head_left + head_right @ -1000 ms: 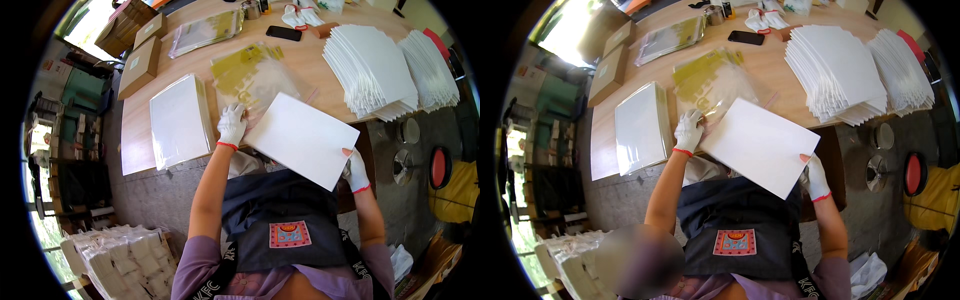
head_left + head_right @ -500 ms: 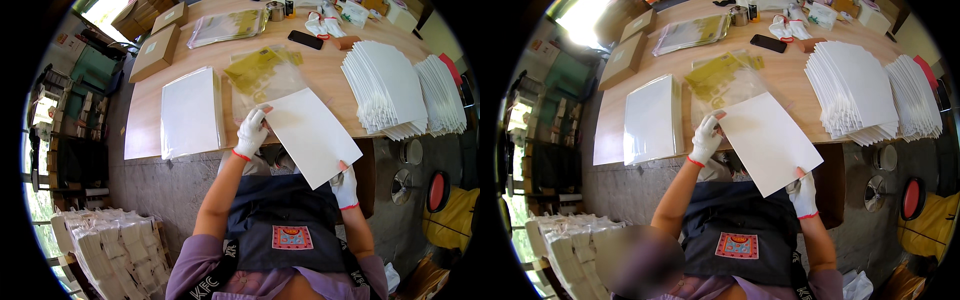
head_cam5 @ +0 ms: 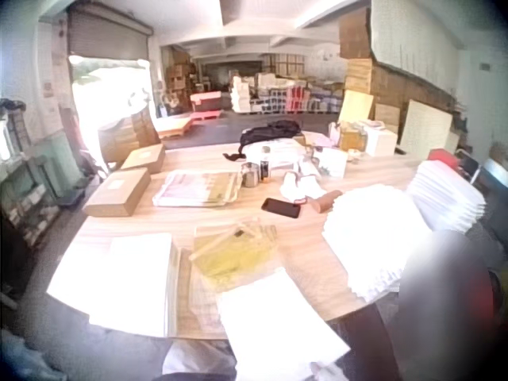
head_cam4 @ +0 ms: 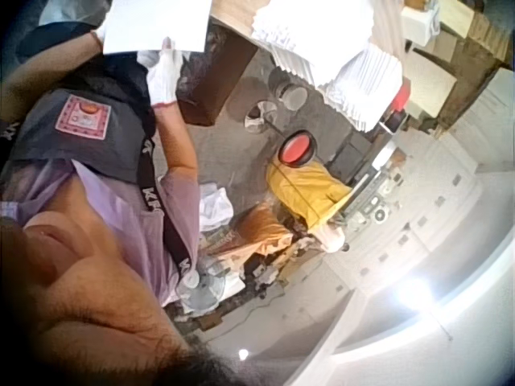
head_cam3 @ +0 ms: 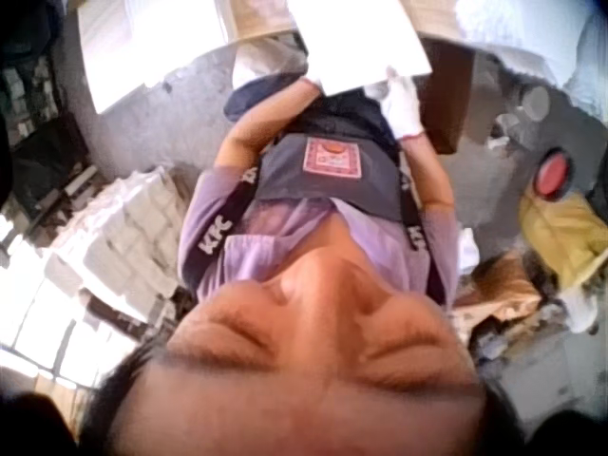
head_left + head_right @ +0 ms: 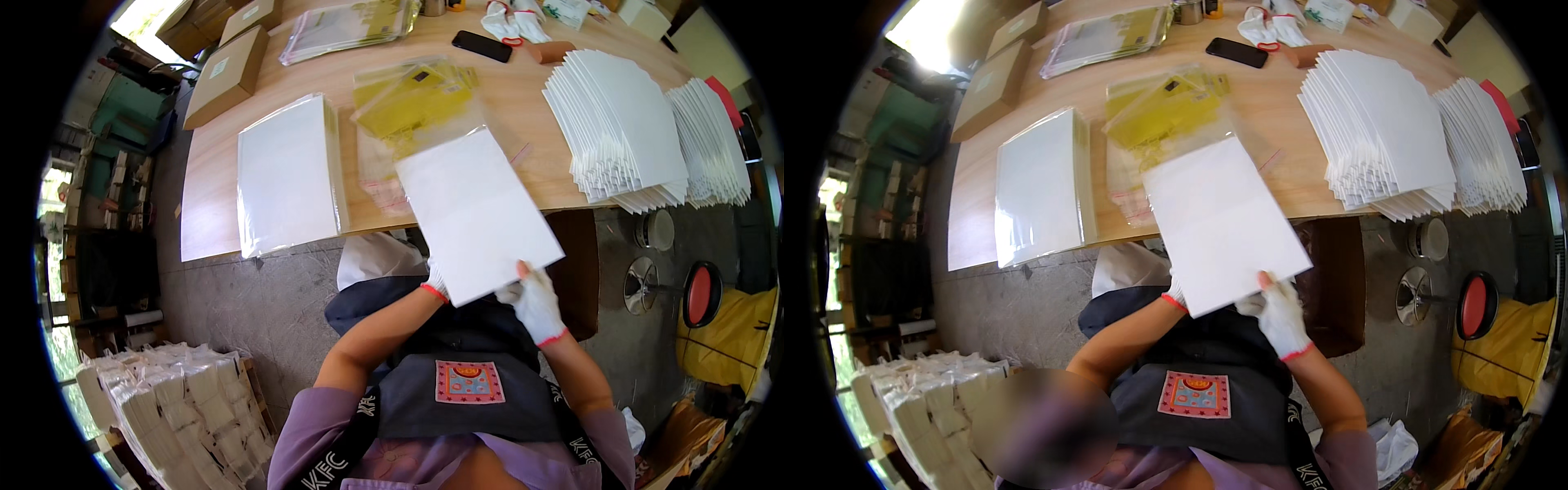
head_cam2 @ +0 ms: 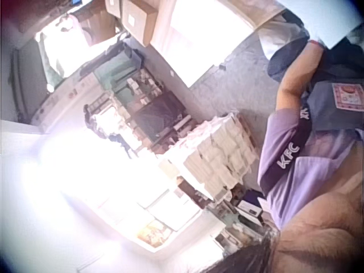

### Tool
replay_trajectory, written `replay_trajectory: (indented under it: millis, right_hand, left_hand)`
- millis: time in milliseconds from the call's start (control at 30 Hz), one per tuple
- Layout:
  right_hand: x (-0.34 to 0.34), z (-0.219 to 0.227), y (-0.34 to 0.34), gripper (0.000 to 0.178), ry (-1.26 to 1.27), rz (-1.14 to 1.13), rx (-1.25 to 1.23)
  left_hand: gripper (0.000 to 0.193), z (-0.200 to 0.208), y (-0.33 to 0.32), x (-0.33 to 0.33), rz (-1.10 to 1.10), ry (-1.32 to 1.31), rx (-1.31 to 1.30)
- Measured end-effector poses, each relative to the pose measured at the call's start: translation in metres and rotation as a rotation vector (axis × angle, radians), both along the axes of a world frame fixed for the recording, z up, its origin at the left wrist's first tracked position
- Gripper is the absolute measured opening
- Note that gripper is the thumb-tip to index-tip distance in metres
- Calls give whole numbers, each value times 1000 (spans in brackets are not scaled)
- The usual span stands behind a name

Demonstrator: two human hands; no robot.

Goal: The person repeatedly picks up white rectangular sheets of paper and inserts them into clear plastic sleeves. They smooth the paper inside the sleeve and place the packaged item onto a growing stack on the table.

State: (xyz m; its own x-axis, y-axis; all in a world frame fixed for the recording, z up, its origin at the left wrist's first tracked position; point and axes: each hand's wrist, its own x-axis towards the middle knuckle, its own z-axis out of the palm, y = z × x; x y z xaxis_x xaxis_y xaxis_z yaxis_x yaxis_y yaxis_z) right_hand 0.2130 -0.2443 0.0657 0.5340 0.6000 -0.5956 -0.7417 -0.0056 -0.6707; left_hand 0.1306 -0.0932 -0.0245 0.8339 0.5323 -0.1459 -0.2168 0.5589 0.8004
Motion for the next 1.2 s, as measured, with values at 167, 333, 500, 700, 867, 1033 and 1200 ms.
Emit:
replay_trajectory:
  millis: [167,333,500,700,867,1033,1200]
  right_hand:
    - [4,-42,73,27,389,-290,349]
    - [-3,-31,75,27,141,215,229]
    - [-8,-11,101,16,-1258,709,-145]
    - [-19,-31,129,15,-1988,891,-292]
    - [-12,-29,124,13,-1775,828,-24]
    - [86,-37,24,5,-564,-14,8]
    - [165,-120,-162,26,-1242,1354,-1378]
  left_hand:
    - [21,-19,-10,-11,159,309,-134]
    - [26,6,21,-28,43,348,-330]
    - [22,19,50,-65,184,431,-82]
    - [24,40,66,-74,62,474,-67]
    - [22,40,68,-73,137,550,-76]
    - [20,39,63,-82,138,581,119]
    - [15,21,72,-105,105,661,806]
